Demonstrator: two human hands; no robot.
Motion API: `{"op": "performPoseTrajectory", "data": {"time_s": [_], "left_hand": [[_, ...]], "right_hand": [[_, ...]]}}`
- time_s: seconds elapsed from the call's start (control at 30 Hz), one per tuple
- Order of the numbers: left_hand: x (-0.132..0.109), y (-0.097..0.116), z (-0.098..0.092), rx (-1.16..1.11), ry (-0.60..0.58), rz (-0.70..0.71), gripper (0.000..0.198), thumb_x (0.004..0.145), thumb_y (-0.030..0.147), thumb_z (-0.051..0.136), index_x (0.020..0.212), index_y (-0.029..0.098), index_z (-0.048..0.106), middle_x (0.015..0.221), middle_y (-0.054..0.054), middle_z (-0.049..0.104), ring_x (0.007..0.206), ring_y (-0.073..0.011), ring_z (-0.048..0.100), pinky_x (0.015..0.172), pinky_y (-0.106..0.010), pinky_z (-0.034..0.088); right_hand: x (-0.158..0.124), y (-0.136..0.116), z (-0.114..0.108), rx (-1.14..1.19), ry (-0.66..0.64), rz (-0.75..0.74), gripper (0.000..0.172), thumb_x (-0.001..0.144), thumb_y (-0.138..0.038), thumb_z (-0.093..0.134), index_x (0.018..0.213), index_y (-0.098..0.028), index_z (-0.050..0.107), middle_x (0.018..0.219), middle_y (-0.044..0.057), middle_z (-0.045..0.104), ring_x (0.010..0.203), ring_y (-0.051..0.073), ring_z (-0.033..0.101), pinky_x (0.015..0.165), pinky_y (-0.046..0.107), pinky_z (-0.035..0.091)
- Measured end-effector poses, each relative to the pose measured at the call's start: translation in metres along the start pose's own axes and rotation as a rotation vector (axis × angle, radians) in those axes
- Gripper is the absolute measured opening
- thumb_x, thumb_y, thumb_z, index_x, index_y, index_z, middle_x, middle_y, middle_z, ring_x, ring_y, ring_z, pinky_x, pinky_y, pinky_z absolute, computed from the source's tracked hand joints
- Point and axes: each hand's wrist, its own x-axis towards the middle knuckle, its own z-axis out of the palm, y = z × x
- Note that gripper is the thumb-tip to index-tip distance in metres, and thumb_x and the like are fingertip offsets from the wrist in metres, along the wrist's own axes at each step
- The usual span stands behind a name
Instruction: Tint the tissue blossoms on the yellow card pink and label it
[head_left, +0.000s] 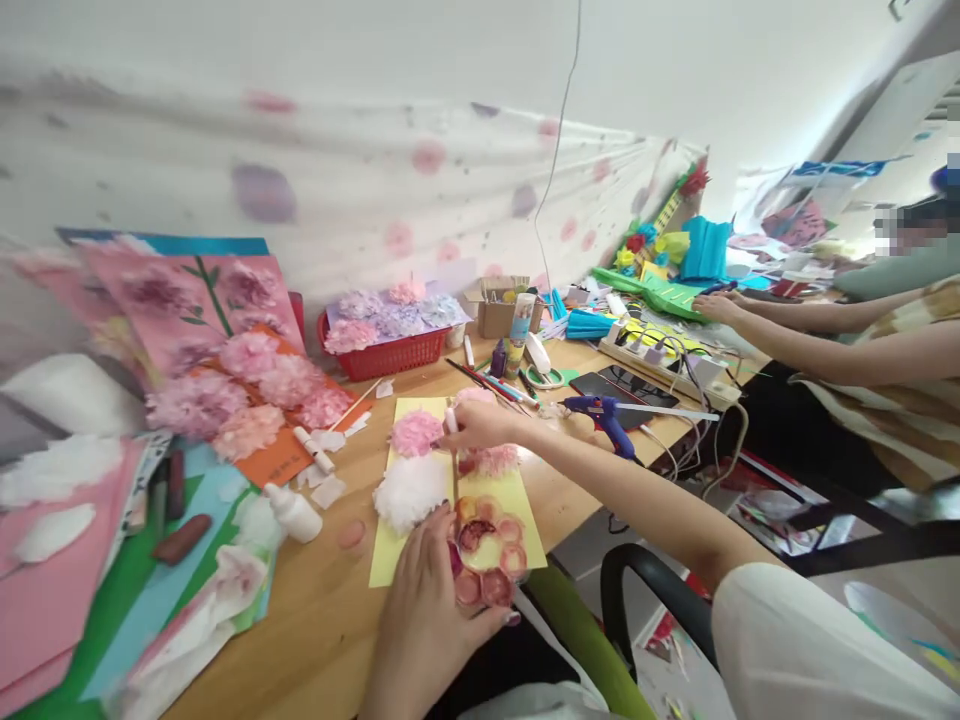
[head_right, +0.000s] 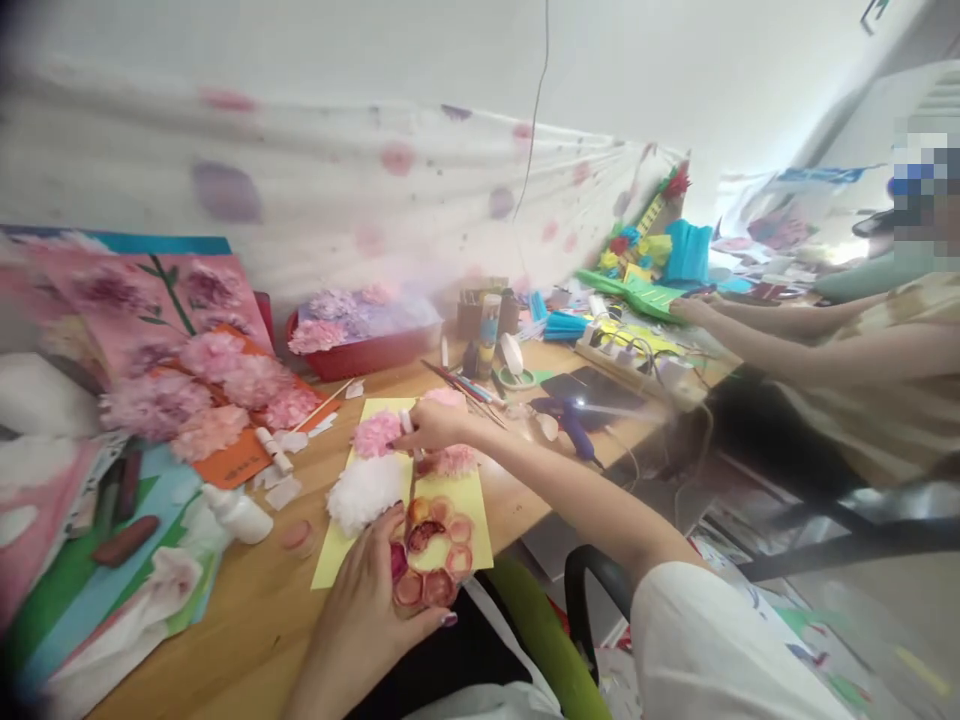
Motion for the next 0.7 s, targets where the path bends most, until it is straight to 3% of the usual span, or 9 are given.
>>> {"op": "performPoseTrajectory", "data": {"time_s": [0.1,0.2,0.3,0.47,0.7], "left_hand": [[0.002,0.007,-0.005,-0.036,-0.005,-0.037,0.094,0.062,0.032,0.085,0.14,0.02,0.035,0.146,-0.018,0.051,0.135,-0.0366,0.05,0.111,-0.053,0.042],[0.002,0.01,-0.008,-0.039,-0.009,-0.039,0.092,0.065,0.034,0.083,0.141,0.018,0.034,0.147,-0.019,0.05,0.137,-0.0368,0.048,0.112,-0.054,0.04],[0.002,0.01,-0.01,-0.035,-0.006,-0.032,0.091,0.065,0.036,0.083,0.14,0.016,0.036,0.146,-0.02,0.051,0.136,-0.0368,0.048,0.111,-0.054,0.04],[0.001,0.009,-0.009,-0.03,0.003,-0.02,0.087,0.066,0.034,0.082,0.139,0.017,0.037,0.144,-0.019,0.052,0.135,-0.037,0.05,0.109,-0.055,0.042],[0.001,0.008,-0.008,-0.014,0.004,-0.02,0.087,0.065,0.034,0.081,0.139,0.018,0.037,0.143,-0.019,0.053,0.134,-0.0366,0.051,0.108,-0.054,0.044]], "right_hand": [[-0.021,-0.007,-0.004,-0.091,-0.042,-0.021,0.045,0.075,-0.04,0.079,0.041,-0.017,0.06,0.039,-0.003,0.053,0.044,0.008,0.044,0.051,0.024,0.03],[-0.038,-0.001,-0.02,-0.164,0.048,-0.005,0.042,0.086,-0.043,0.069,0.053,-0.017,0.066,0.056,0.002,0.067,0.055,0.011,0.053,0.057,0.024,0.032],[-0.055,0.01,-0.028,-0.218,0.132,0.056,0.047,0.09,-0.047,0.064,0.055,-0.016,0.067,0.058,0.006,0.068,0.058,0.014,0.055,0.058,0.026,0.032],[-0.074,0.023,-0.017,-0.223,0.24,0.095,0.05,0.094,-0.053,0.055,0.064,-0.015,0.071,0.06,0.006,0.069,0.059,0.015,0.056,0.058,0.026,0.033],[-0.078,0.031,-0.006,-0.163,0.366,0.096,0.052,0.096,-0.053,0.048,0.066,-0.017,0.07,0.058,0.005,0.066,0.057,0.016,0.055,0.055,0.026,0.034]]}}
